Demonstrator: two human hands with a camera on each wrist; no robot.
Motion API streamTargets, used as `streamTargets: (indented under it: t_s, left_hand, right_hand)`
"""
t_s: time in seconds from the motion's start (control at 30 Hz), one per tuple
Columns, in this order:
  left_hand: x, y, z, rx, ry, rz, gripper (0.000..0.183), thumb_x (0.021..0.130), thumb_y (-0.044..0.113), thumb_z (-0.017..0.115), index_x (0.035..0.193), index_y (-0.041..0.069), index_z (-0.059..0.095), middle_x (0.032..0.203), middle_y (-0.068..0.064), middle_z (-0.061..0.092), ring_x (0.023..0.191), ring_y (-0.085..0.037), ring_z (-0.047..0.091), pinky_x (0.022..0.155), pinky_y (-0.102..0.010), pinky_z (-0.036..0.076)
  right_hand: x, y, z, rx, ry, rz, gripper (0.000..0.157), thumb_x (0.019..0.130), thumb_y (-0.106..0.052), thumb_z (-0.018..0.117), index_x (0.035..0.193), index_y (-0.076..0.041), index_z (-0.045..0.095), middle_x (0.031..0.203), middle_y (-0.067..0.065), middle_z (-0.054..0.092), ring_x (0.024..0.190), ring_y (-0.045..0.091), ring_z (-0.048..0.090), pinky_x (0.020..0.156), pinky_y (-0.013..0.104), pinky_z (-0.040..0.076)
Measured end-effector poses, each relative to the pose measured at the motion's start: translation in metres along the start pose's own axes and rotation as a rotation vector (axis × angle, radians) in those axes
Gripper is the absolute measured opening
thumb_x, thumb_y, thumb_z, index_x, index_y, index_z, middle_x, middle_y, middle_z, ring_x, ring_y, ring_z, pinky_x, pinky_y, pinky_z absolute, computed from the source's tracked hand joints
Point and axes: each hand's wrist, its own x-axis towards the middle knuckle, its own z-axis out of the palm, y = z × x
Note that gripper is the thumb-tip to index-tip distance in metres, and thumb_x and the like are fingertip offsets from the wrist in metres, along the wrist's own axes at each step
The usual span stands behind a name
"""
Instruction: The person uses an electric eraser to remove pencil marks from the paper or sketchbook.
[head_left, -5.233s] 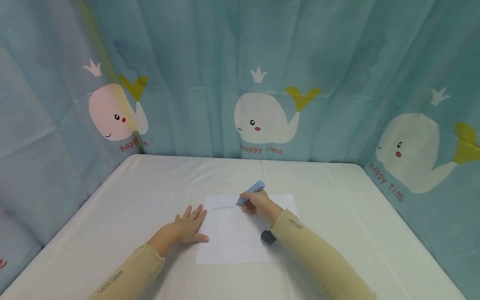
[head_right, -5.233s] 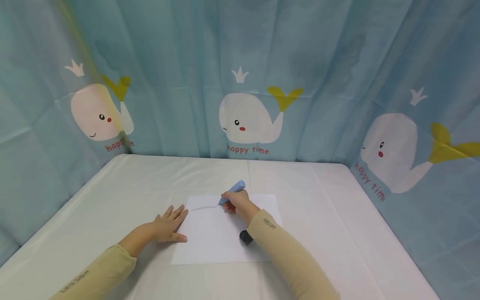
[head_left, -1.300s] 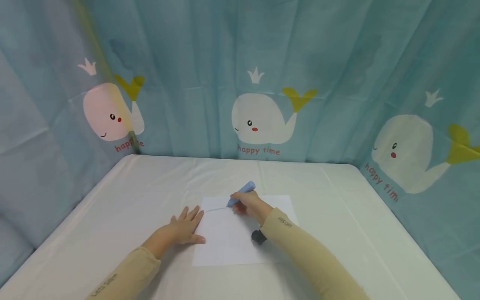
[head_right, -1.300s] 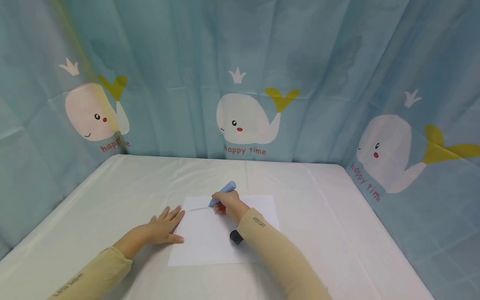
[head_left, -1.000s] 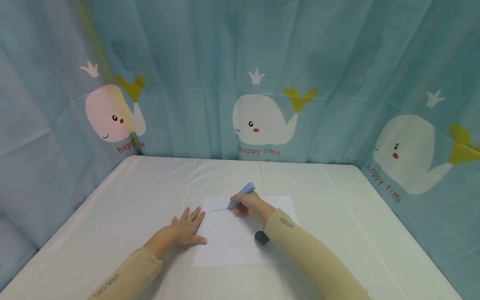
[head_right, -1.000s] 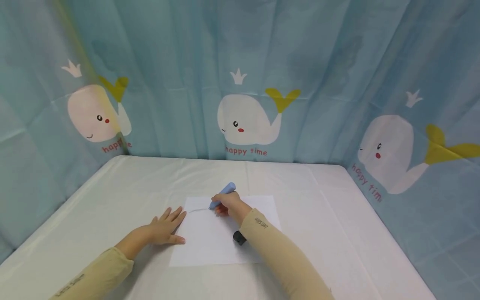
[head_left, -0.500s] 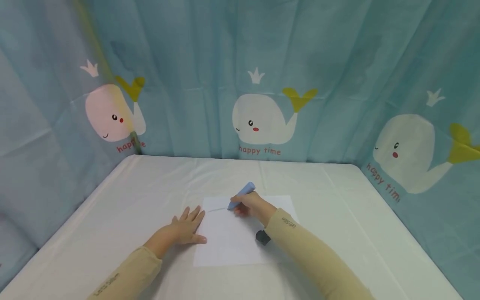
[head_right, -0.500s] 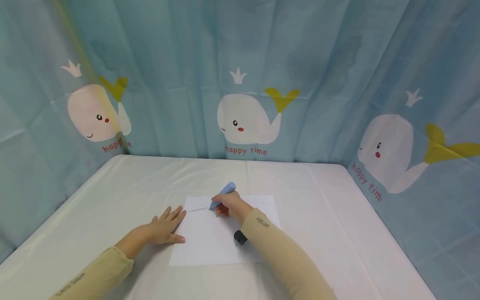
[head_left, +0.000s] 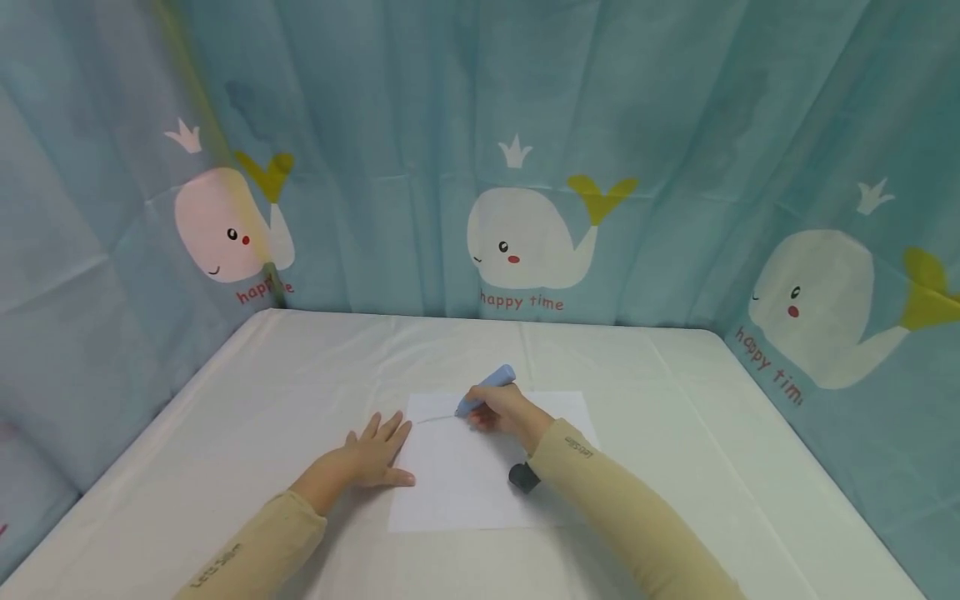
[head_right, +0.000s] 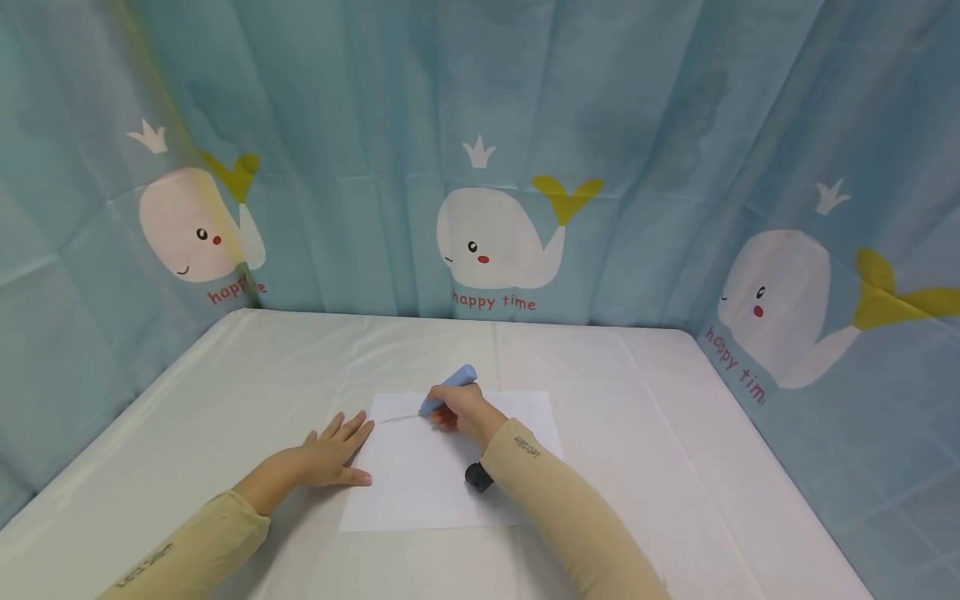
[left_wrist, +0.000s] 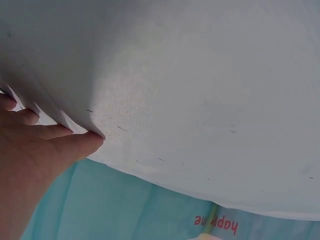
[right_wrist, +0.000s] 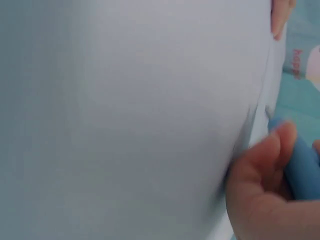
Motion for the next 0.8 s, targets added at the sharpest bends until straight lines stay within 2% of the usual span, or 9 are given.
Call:
streamTargets:
  t_s: [0.17,0.3,0.43,0.8]
  left_hand:
    - [0.001,-0.001,0.001,0.0,0.001,0.005,0.092,0.088,0.047,0.067,0.15,-0.005,0.024,0.157,-0.029,0.009,0.14,-0.055,0.001,0.102,-0.075,0.009]
    - [0.001,-0.001,0.001,0.009,0.006,0.002,0.092,0.087,0.047,0.067,0.15,-0.005,0.024,0.157,-0.028,0.01,0.14,-0.055,0.001,0.102,-0.076,0.01]
    - [0.0,-0.002,0.002,0.0,0.007,0.004,0.092,0.087,0.047,0.068,0.15,-0.005,0.024,0.157,-0.029,0.01,0.14,-0.055,0.001,0.102,-0.076,0.01]
    - [0.0,-0.004,0.002,-0.013,0.0,-0.001,0.093,0.087,0.049,0.066,0.15,-0.005,0.023,0.157,-0.028,0.009,0.141,-0.054,0.0,0.103,-0.075,0.008]
  right_hand:
    - [0.002,0.0,0.005,0.022,0.051,0.012,0.034,0.084,-0.005,0.067,0.112,0.009,0.053,0.067,0.009,0.061,0.051,0.012,0.057,0.052,0.021,0.049]
    - [0.004,0.0,0.008,0.027,0.068,0.014,0.03,0.084,-0.005,0.068,0.108,0.007,0.055,0.064,0.008,0.06,0.05,0.011,0.056,0.05,0.02,0.048]
    - [0.004,0.0,0.01,0.006,0.057,0.012,0.025,0.083,-0.005,0.068,0.102,0.006,0.056,0.062,0.007,0.059,0.049,0.011,0.055,0.049,0.02,0.047]
    - [0.001,-0.004,0.013,-0.026,0.018,0.035,0.025,0.085,-0.008,0.069,0.104,0.005,0.058,0.064,0.007,0.06,0.05,0.012,0.056,0.05,0.021,0.048]
